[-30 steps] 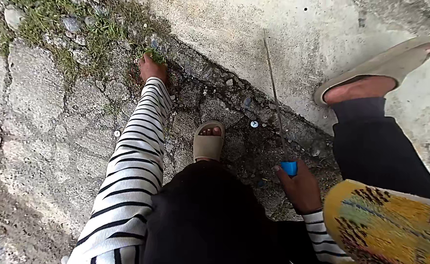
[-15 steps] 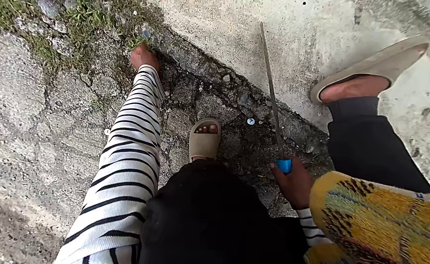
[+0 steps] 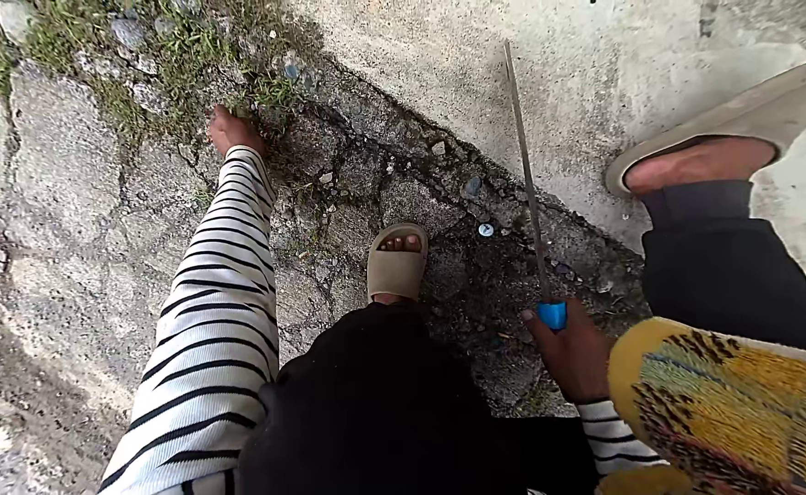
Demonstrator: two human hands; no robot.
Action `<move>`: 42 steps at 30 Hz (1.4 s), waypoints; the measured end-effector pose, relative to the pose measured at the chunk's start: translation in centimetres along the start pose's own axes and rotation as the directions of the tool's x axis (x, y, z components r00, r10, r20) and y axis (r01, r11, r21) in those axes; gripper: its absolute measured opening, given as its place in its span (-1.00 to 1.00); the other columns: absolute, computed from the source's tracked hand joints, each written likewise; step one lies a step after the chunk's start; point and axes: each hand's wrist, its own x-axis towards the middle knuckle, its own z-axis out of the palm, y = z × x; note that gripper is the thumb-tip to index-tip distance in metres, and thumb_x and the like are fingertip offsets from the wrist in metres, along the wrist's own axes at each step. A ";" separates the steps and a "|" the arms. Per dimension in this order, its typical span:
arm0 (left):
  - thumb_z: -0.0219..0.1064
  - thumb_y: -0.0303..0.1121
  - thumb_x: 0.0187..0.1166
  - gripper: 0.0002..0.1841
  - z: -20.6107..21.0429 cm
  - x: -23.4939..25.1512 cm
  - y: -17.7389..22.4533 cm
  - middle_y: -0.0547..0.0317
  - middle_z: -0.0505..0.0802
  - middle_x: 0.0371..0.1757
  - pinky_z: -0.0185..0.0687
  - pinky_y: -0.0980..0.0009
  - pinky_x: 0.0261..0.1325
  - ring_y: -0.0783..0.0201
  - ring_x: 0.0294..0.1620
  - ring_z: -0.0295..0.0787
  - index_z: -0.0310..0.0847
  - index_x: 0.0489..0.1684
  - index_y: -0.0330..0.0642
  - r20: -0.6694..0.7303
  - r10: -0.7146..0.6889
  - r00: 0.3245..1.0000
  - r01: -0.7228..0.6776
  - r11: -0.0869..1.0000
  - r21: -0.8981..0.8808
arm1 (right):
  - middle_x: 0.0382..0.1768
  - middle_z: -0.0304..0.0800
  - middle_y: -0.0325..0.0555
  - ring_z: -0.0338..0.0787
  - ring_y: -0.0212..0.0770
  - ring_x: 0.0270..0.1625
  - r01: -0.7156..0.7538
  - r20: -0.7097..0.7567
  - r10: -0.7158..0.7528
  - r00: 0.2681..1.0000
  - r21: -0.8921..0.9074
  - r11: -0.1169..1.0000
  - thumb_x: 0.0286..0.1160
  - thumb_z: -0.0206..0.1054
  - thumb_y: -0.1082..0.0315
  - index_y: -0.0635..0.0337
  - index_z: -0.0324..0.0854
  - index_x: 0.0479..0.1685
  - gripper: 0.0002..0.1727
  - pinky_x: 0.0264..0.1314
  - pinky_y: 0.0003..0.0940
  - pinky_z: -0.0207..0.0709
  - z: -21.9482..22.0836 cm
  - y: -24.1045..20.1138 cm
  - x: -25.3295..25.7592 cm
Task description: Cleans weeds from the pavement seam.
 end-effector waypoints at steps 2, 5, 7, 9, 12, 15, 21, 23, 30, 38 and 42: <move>0.10 -0.40 0.77 -0.49 0.5 -1.0 0.6 -0.42 0.51 0.67 0.42 -0.24 0.64 -0.37 0.66 0.49 0.36 0.71 -0.30 0.016 0.123 0.992 -0.123 0.992 -0.009 | -0.20 0.75 0.42 0.76 0.30 -0.24 0.020 -0.025 -0.019 1.000 0.019 1.000 0.50 0.43 0.21 0.53 0.49 0.32 -0.42 -0.12 0.32 0.53 0.2 0.2 0.0; 0.22 -0.59 0.57 -0.46 1.6 -2.2 2.5 -0.42 0.50 0.66 0.55 -0.45 0.37 -0.51 0.43 0.65 0.53 0.61 -0.18 0.072 0.353 0.933 -0.358 0.931 0.075 | -0.28 0.73 0.38 0.73 0.27 -0.31 0.050 -0.069 -0.047 0.997 0.049 0.998 0.44 0.44 0.23 0.55 0.51 0.26 -0.43 -0.21 0.30 0.51 0.8 0.9 0.2; 0.24 -0.51 0.60 -0.46 2.6 -2.1 3.5 -0.40 0.47 0.70 0.59 -0.46 0.28 -0.50 0.37 0.70 0.53 0.64 -0.08 0.134 0.372 0.919 -0.391 0.905 0.166 | -0.29 0.73 0.32 0.73 0.25 -0.31 0.035 -0.057 -0.033 0.998 0.041 0.999 0.45 0.43 0.21 0.51 0.50 0.29 -0.43 -0.22 0.30 0.52 0.8 0.7 0.1; 0.26 -0.42 0.63 -0.47 3.1 -1.7 4.3 -0.39 0.43 0.73 0.62 -0.43 0.26 -0.48 0.37 0.70 0.51 0.66 -0.06 0.175 0.317 0.932 -0.353 0.904 0.242 | -0.27 0.73 0.35 0.74 0.27 -0.28 0.005 -0.042 -0.004 0.999 0.038 0.999 0.47 0.44 0.23 0.50 0.49 0.31 -0.44 -0.19 0.33 0.51 0.7 0.3 0.1; 0.30 -0.45 0.57 -0.48 3.1 -1.7 5.3 -0.36 0.45 0.71 0.65 -0.42 0.23 -0.46 0.37 0.70 0.55 0.58 -0.15 0.205 0.266 0.942 -0.320 0.895 0.310 | -0.24 0.74 0.34 0.75 0.26 -0.26 -0.005 -0.014 0.005 1.000 0.018 1.000 0.50 0.44 0.24 0.47 0.48 0.33 -0.45 -0.16 0.30 0.54 0.6 0.2 0.2; 0.28 -0.52 0.56 -0.52 2.8 -1.6 6.0 -0.38 0.50 0.67 0.62 -0.46 0.22 -0.50 0.38 0.69 0.56 0.52 -0.26 0.232 0.302 0.925 -0.369 0.861 0.350 | -0.28 0.75 0.36 0.76 0.28 -0.31 0.025 -0.030 -0.025 0.999 -0.008 1.000 0.47 0.46 0.25 0.51 0.50 0.29 -0.45 -0.20 0.30 0.55 0.9 0.3 0.3; 0.37 -0.49 0.51 -0.53 1.6 -0.6 6.5 -0.49 0.55 0.60 0.51 -0.50 0.37 -0.55 0.48 0.59 0.57 0.43 -0.42 0.305 0.379 0.874 -0.470 0.820 0.328 | -0.27 0.76 0.39 0.77 0.32 -0.28 0.015 -0.032 -0.015 0.999 -0.013 1.000 0.48 0.47 0.25 0.50 0.50 0.30 -0.45 -0.17 0.31 0.55 0.7 0.0 0.3; 0.23 -0.43 0.69 -0.61 1.2 -0.5 6.0 -0.54 0.61 0.52 0.41 -0.44 0.53 -0.50 0.55 0.54 0.57 0.41 -0.47 0.304 0.398 0.866 -0.472 0.851 0.230 | -0.22 0.77 0.40 0.79 0.33 -0.25 0.029 -0.026 -0.029 0.999 -0.024 0.999 0.49 0.45 0.24 0.51 0.50 0.32 -0.44 -0.14 0.32 0.56 0.6 -0.1 0.1; 0.03 -0.27 0.86 -0.47 0.5 -0.7 3.0 -0.40 0.54 0.66 0.28 -0.12 0.76 -0.24 0.74 0.42 0.30 0.74 -0.36 0.052 0.127 0.990 -0.119 0.984 -0.132 | -0.27 0.76 0.42 0.76 0.35 -0.29 0.054 -0.057 -0.054 0.997 -0.009 0.999 0.44 0.46 0.24 0.54 0.51 0.29 -0.43 -0.20 0.35 0.52 1.0 0.4 0.2; 0.32 -0.40 0.61 -0.61 3.2 -3.5 6.5 -0.37 0.61 0.58 0.52 -0.37 0.47 -0.39 0.54 0.60 0.66 0.38 -0.34 0.216 0.333 0.918 -0.373 0.909 0.185 | -0.30 0.75 0.37 0.75 0.27 -0.34 0.069 -0.060 -0.067 0.996 0.020 0.997 0.44 0.44 0.22 0.54 0.51 0.27 -0.43 -0.24 0.28 0.54 1.0 0.0 -0.1; 0.40 -0.44 0.51 -0.67 2.8 -4.2 7.3 -0.33 0.69 0.50 0.60 -0.48 0.25 -0.43 0.40 0.70 0.75 0.22 -0.30 0.222 0.306 0.926 -0.367 0.868 0.334 | -0.36 0.74 0.32 0.74 0.27 -0.37 0.041 -0.054 -0.041 0.998 0.003 0.999 0.44 0.45 0.21 0.49 0.52 0.25 -0.45 -0.28 0.29 0.52 0.9 0.3 0.1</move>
